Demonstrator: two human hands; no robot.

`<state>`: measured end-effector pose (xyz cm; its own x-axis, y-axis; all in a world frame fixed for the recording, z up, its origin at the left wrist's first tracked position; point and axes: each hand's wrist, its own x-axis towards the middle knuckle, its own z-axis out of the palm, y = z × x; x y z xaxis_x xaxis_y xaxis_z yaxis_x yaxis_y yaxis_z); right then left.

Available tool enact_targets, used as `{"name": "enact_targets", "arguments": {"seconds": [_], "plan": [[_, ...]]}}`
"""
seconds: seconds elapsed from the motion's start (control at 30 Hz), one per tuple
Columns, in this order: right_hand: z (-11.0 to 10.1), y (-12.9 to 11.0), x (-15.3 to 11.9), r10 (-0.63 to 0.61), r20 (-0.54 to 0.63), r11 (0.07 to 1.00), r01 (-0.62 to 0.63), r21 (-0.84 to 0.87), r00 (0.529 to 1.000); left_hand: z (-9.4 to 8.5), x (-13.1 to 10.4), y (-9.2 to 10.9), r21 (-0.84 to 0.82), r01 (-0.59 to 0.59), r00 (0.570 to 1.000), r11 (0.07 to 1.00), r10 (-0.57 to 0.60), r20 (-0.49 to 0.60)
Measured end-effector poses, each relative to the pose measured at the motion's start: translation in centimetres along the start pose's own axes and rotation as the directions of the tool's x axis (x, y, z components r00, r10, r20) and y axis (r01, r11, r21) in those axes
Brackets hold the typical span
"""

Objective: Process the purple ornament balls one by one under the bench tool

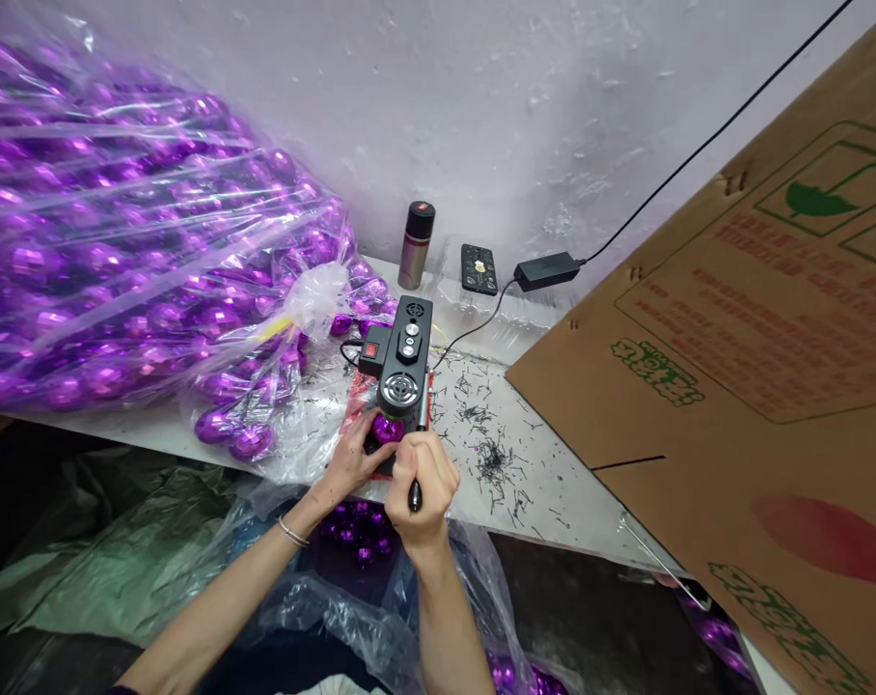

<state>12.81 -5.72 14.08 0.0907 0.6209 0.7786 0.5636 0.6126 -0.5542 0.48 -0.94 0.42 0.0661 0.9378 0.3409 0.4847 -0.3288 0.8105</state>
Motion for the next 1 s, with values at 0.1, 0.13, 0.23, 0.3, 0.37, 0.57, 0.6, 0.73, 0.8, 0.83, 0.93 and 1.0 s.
{"name": "enact_targets", "arguments": {"seconds": [0.1,0.13,0.23,0.3,0.37,0.57,0.6,0.73,0.8,0.83,0.93,1.0], "plan": [[0.0,0.0,0.0,-0.007,-0.003,1.0,0.007,0.007,1.0,0.0,0.0,0.0,-0.012,0.003,1.0,1.0,-0.003,0.005],[0.0,0.1,0.0,-0.008,-0.003,1.0,0.008,0.01,1.0,0.0,-0.1,0.0,-0.016,0.001,1.0,1.0,-0.001,0.005],[0.1,0.3,-0.2,-0.008,-0.009,1.0,0.008,0.013,1.0,0.0,-0.1,0.0,-0.022,-0.013,1.0,1.0,0.013,-0.003],[0.3,0.5,-0.6,-0.015,-0.024,1.0,0.015,0.012,1.0,0.0,-0.1,0.0,-0.015,-0.02,1.0,1.0,0.02,-0.007],[0.6,1.0,-1.2,-0.025,-0.042,1.0,0.025,0.007,0.999,0.1,-0.1,0.0,-0.004,-0.022,1.0,1.0,0.022,-0.013],[1.6,2.5,-3.0,-0.076,-0.097,0.997,0.074,-0.02,0.992,0.2,-0.2,-0.3,0.02,-0.065,0.998,0.998,0.065,-0.025],[1.8,2.7,-3.3,-0.075,-0.106,0.997,0.074,-0.022,0.991,0.2,-0.2,-0.3,0.029,-0.071,0.997,0.997,0.071,-0.032],[2.0,3.2,-3.8,-0.067,-0.122,0.998,0.065,-0.02,0.99,0.3,-0.2,-0.3,0.062,-0.102,0.992,0.993,0.106,-0.069],[2.1,3.3,-3.9,-0.072,-0.124,0.997,0.07,-0.016,0.99,0.3,-0.2,-0.2,0.064,-0.122,0.989,0.99,0.127,-0.077],[2.1,3.4,-4.0,-0.073,-0.125,0.997,0.072,-0.015,0.989,0.3,-0.2,-0.2,0.063,-0.128,0.988,0.99,0.132,-0.078],[2.2,3.5,-4.1,-0.076,-0.126,0.997,0.075,-0.012,0.989,0.2,-0.1,-0.2,0.055,-0.125,0.989,0.991,0.129,-0.073],[2.2,3.6,-4.2,-0.08,-0.122,0.997,0.079,-0.015,0.989,0.1,-0.1,-0.3,0.048,-0.118,0.991,0.992,0.12,-0.063]]}}
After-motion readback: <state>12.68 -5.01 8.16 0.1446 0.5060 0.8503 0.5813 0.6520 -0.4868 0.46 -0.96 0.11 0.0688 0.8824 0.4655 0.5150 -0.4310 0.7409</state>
